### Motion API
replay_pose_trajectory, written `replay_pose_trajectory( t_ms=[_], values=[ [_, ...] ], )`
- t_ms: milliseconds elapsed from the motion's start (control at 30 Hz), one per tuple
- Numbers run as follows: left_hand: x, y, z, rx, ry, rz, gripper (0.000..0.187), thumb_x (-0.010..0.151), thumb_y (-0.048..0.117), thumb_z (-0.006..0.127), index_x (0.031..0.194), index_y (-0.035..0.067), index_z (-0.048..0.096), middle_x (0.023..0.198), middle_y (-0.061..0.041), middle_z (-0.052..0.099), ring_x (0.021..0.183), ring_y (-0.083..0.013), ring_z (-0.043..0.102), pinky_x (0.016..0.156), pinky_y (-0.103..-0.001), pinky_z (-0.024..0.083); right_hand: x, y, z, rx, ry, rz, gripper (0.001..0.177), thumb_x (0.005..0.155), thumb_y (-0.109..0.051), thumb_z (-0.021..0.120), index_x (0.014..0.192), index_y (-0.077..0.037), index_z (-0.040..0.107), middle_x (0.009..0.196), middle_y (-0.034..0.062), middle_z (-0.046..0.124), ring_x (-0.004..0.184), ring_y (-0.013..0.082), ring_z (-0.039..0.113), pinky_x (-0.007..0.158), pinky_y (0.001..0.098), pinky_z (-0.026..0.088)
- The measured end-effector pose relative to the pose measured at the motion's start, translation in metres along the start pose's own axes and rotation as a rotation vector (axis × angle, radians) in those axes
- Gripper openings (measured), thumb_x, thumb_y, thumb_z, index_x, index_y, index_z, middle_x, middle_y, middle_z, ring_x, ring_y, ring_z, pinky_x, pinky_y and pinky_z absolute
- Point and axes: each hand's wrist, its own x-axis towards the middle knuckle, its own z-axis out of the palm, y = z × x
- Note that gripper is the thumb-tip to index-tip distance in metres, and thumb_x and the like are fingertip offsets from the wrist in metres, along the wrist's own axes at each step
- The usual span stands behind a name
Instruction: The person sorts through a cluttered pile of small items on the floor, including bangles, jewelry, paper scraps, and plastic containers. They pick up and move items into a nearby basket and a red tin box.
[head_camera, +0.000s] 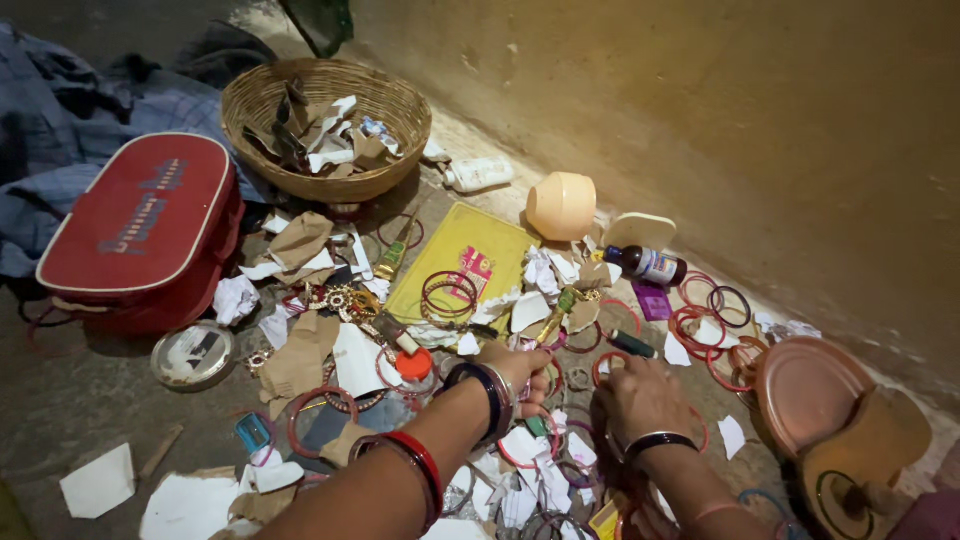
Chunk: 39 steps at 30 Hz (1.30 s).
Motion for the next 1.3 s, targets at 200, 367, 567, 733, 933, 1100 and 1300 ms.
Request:
replay_pose_trajectory(
  t_ms=[200,367,567,733,933,1100,1300],
  values=[
    [-0.009,0.003,0.011,-0.004,0.064,0.012,0.028,0.091,0.031,0.073,0.074,0.009,0.066,0.065,-0.002,0.066,0.048,-0.0126,0.058,0.043,-0.029,0.051,-0.003,0.024,0.022,0.308,-0.136,0.134,0.022,0.086,-0.026,0.072,0.092,-0.005,0.075,0.100,0.0189,0.072,0.097,0.0365,0.068,0.087,0.0468,0.053],
    [-0.011,0.006,0.022,-0.062,0.031,0.035,0.020,0.087,0.022,0.075,0.080,0.006,0.066,0.065,-0.006,0.065,0.047,-0.0149,0.058,0.042,-0.031,0.050,-0.004,0.044,0.027,0.594,-0.162,0.251,0.018,0.087,-0.021,0.069,0.089,-0.003,0.070,0.078,0.0158,0.075,0.075,0.0281,0.072,0.074,0.0407,0.056],
    [-0.023,0.013,0.041,-0.056,0.027,0.022,0.018,0.086,0.020,0.075,0.090,0.004,0.068,0.071,-0.007,0.070,0.049,-0.0140,0.059,0.045,-0.031,0.053,-0.007,0.057,0.014,0.848,-0.126,0.357,0.023,0.093,-0.024,0.064,0.084,-0.005,0.071,0.075,0.0074,0.076,0.070,0.0174,0.070,0.069,0.0341,0.055],
    [-0.017,0.004,0.060,0.004,-0.084,0.035,0.015,0.087,0.019,0.073,0.092,0.006,0.069,0.072,-0.005,0.071,0.051,-0.0136,0.061,0.047,-0.030,0.055,-0.006,0.069,0.031,1.150,-0.141,0.319,0.020,0.093,-0.018,0.071,0.085,0.001,0.071,0.074,0.0063,0.068,0.065,0.0150,0.058,0.060,0.0318,0.046],
    [-0.012,-0.001,0.083,-0.140,-0.139,-0.065,0.013,0.090,0.028,0.074,0.094,0.016,0.070,0.070,0.002,0.065,0.053,-0.0108,0.062,0.049,-0.029,0.054,-0.018,0.058,-0.001,1.238,-0.241,0.335,0.014,0.092,-0.016,0.068,0.090,-0.004,0.075,0.078,0.0019,0.073,0.067,0.0103,0.062,0.063,0.0275,0.049],
    [-0.023,0.009,0.086,-0.165,-0.137,-0.005,0.015,0.090,0.024,0.075,0.088,0.010,0.071,0.068,-0.003,0.067,0.051,-0.0123,0.061,0.047,-0.030,0.055,-0.019,0.058,-0.019,1.309,-0.235,0.305,0.014,0.093,-0.014,0.070,0.092,-0.001,0.074,0.081,0.0008,0.073,0.071,0.0090,0.062,0.067,0.0259,0.050],
    [-0.030,0.019,0.083,-0.210,-0.200,0.090,0.014,0.090,0.022,0.076,0.088,0.008,0.070,0.064,-0.005,0.062,0.046,-0.0141,0.056,0.043,-0.029,0.051,-0.020,0.052,-0.039,1.231,-0.180,0.295,0.013,0.087,-0.007,0.072,0.097,-0.005,0.081,0.084,0.0003,0.077,0.071,0.0087,0.061,0.067,0.0264,0.049]
  ],
)
